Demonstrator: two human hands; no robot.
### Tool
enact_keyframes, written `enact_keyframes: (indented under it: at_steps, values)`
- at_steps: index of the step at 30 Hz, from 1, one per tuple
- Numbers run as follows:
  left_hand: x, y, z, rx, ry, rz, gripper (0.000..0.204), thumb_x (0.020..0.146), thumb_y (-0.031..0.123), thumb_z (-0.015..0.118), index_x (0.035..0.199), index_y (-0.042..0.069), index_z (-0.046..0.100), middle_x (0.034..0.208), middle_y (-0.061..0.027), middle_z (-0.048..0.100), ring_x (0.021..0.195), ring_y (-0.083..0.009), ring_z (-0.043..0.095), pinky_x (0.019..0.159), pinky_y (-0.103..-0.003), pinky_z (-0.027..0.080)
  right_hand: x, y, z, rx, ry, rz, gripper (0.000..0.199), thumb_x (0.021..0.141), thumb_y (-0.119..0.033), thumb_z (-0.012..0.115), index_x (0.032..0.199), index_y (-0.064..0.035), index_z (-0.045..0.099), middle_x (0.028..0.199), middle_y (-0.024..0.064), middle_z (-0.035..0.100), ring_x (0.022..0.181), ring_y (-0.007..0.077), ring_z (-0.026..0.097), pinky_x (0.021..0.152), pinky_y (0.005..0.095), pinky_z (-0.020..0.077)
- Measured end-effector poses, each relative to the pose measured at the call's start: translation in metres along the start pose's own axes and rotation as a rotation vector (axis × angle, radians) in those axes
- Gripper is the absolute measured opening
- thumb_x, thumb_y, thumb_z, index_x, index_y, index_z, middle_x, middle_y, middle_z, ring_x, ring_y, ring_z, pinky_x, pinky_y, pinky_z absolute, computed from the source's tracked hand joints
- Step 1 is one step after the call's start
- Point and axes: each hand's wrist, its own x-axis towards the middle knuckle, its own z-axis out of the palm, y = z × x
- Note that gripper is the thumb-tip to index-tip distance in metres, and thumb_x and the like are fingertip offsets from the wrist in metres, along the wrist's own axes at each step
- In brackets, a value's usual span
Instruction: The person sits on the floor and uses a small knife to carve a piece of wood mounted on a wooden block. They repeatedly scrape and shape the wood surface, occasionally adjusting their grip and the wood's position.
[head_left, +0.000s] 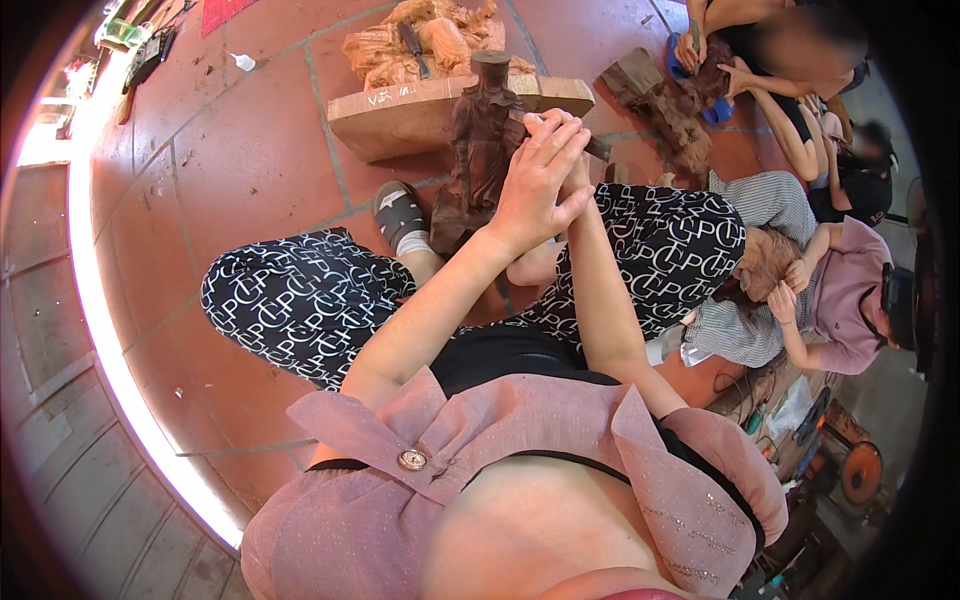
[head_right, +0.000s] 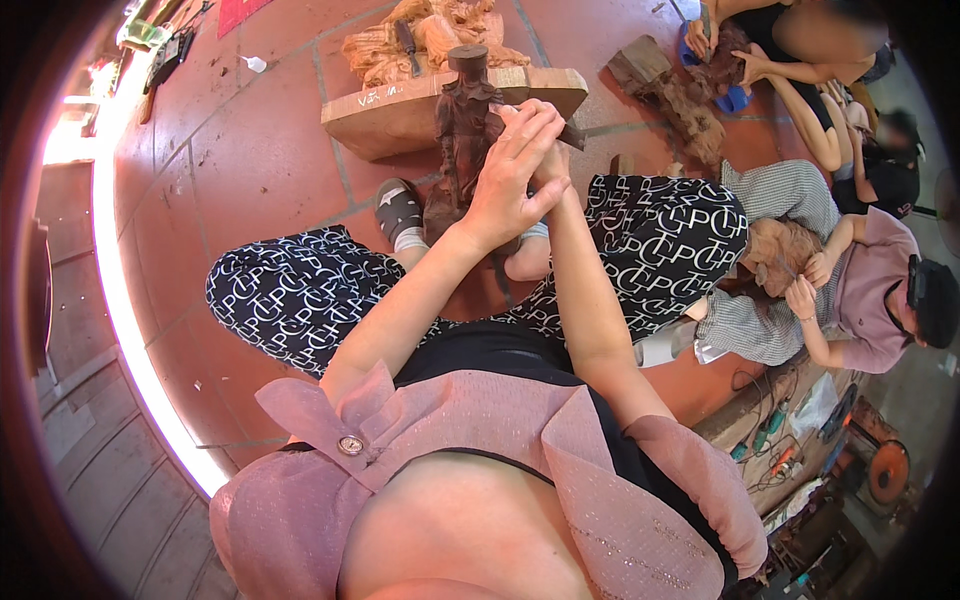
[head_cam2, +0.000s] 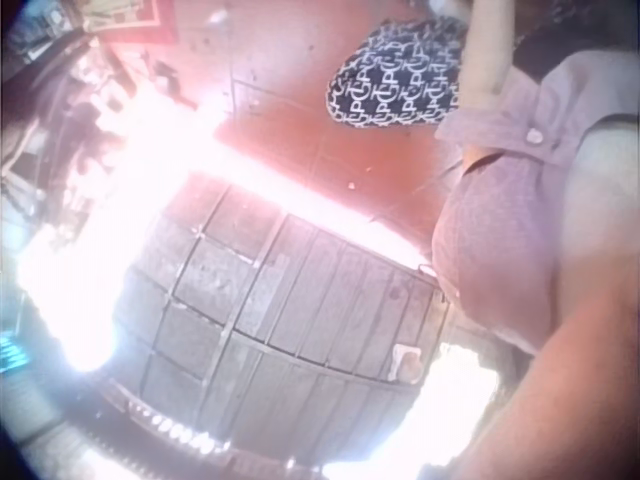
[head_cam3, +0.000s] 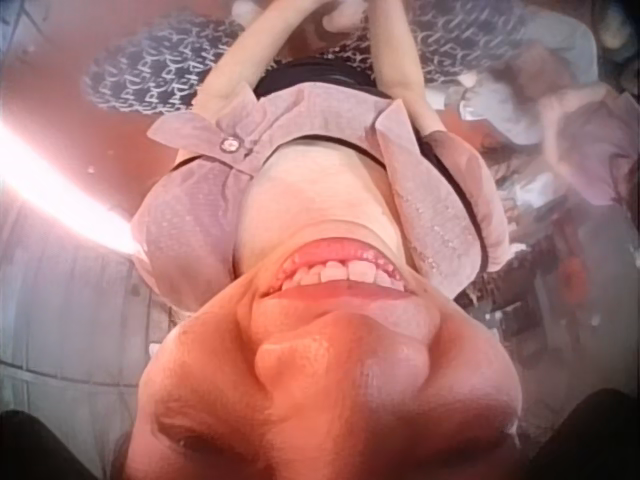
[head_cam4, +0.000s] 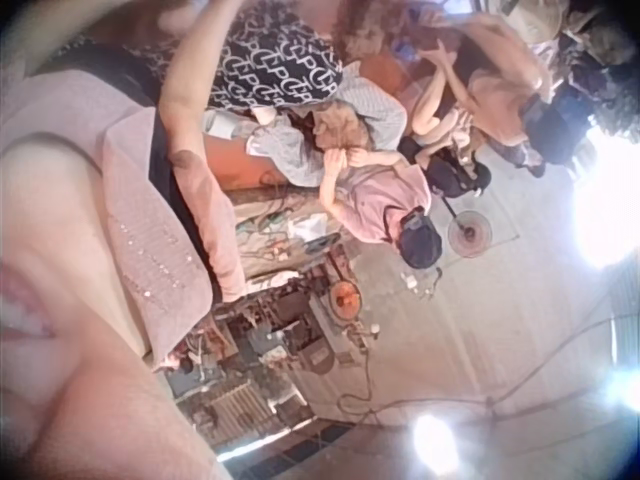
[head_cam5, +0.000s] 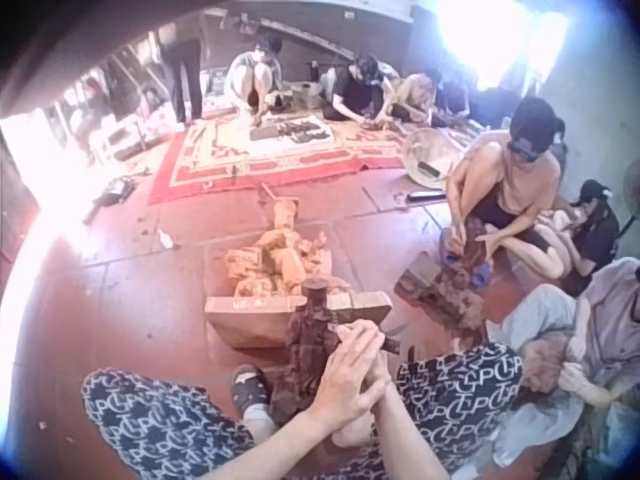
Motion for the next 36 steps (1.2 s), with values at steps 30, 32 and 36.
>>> enact_keyframes:
  at_steps: [30,32,36]
  values:
    - [-0.007,-0.001,-0.008,0.039,-0.066,0.062,0.068,0.072,0.014,0.068,0.134,0.002,0.043,0.140,-0.0155,0.039,0.135,-0.0333,0.028,0.109,-0.046,0.024,-0.013,-0.044,0.013,0.344,0.015,0.256,0.011,0.089,-0.003,0.050,0.093,-0.0081,0.041,0.084,0.0038,0.046,0.080,0.0139,0.049,0.069,0.0266,0.0435]
    - [-0.007,-0.001,-0.011,0.048,-0.057,0.049,0.067,0.074,0.016,0.067,0.135,0.004,0.042,0.140,-0.0148,0.039,0.135,-0.0324,0.029,0.108,-0.046,0.025,-0.025,-0.048,0.020,0.384,-0.012,0.297,0.011,0.089,-0.003,0.050,0.092,-0.0082,0.041,0.084,0.0038,0.046,0.080,0.0138,0.049,0.069,0.0266,0.0435]
    - [0.004,0.004,-0.008,0.038,-0.084,0.065,0.067,0.074,0.014,0.067,0.135,0.002,0.042,0.139,-0.0161,0.040,0.135,-0.0338,0.028,0.110,-0.044,0.023,-0.026,-0.051,0.018,0.421,-0.010,0.328,0.011,0.089,-0.003,0.050,0.092,-0.0086,0.041,0.084,0.0037,0.046,0.080,0.0138,0.049,0.069,0.0266,0.0434]
